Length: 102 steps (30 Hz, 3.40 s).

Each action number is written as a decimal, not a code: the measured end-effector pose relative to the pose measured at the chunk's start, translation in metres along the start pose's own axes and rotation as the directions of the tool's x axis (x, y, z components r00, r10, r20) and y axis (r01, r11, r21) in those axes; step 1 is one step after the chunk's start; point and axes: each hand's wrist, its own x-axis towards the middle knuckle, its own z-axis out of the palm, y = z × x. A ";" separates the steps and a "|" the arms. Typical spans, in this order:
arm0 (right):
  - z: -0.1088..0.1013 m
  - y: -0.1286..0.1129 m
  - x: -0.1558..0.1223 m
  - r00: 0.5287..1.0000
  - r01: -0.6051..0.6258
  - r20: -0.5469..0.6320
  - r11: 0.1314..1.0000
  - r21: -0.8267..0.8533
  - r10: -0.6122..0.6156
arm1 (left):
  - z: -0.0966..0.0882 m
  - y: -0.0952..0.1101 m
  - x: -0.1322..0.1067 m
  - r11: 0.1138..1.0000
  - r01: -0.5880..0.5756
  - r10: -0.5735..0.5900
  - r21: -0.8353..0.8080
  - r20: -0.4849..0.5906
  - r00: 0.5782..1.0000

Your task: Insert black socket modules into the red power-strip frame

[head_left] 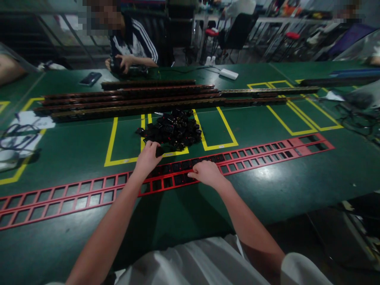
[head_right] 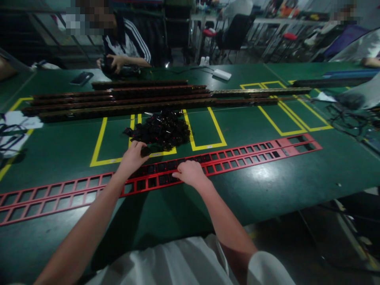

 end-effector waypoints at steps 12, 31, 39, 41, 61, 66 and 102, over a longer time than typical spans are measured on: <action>0.000 0.001 0.005 0.999 -0.026 0.020 1.000 -0.010 0.026 | -0.015 0.018 -0.077 0.858 -0.063 -0.006 -0.509 -0.132 0.991; -0.001 0.000 0.005 1.000 -0.027 0.011 1.000 -0.016 0.027 | -0.021 0.024 -0.098 0.924 -0.304 0.345 -0.232 0.163 0.924; -0.001 0.001 0.006 1.000 -0.016 0.014 1.000 -0.014 0.016 | -0.005 0.032 -0.108 0.925 -0.359 0.380 -0.124 0.255 0.889; 0.000 0.002 0.006 1.000 -0.022 0.020 1.000 -0.013 0.023 | -0.006 0.034 -0.110 0.920 -0.363 0.390 -0.145 0.267 0.881; 0.002 0.003 0.007 1.000 -0.020 0.024 0.999 0.032 0.019 | -0.003 0.035 -0.113 0.950 -0.304 0.311 -0.063 0.179 0.934; 0.002 0.003 0.008 1.000 -0.017 0.018 0.999 0.033 0.016 | -0.005 0.038 -0.110 0.964 -0.264 0.262 -0.019 0.213 0.941; 0.001 0.003 0.005 0.999 -0.028 0.029 0.999 0.019 0.028 | -0.025 -0.027 0.018 0.983 0.158 -0.138 0.090 -0.199 0.970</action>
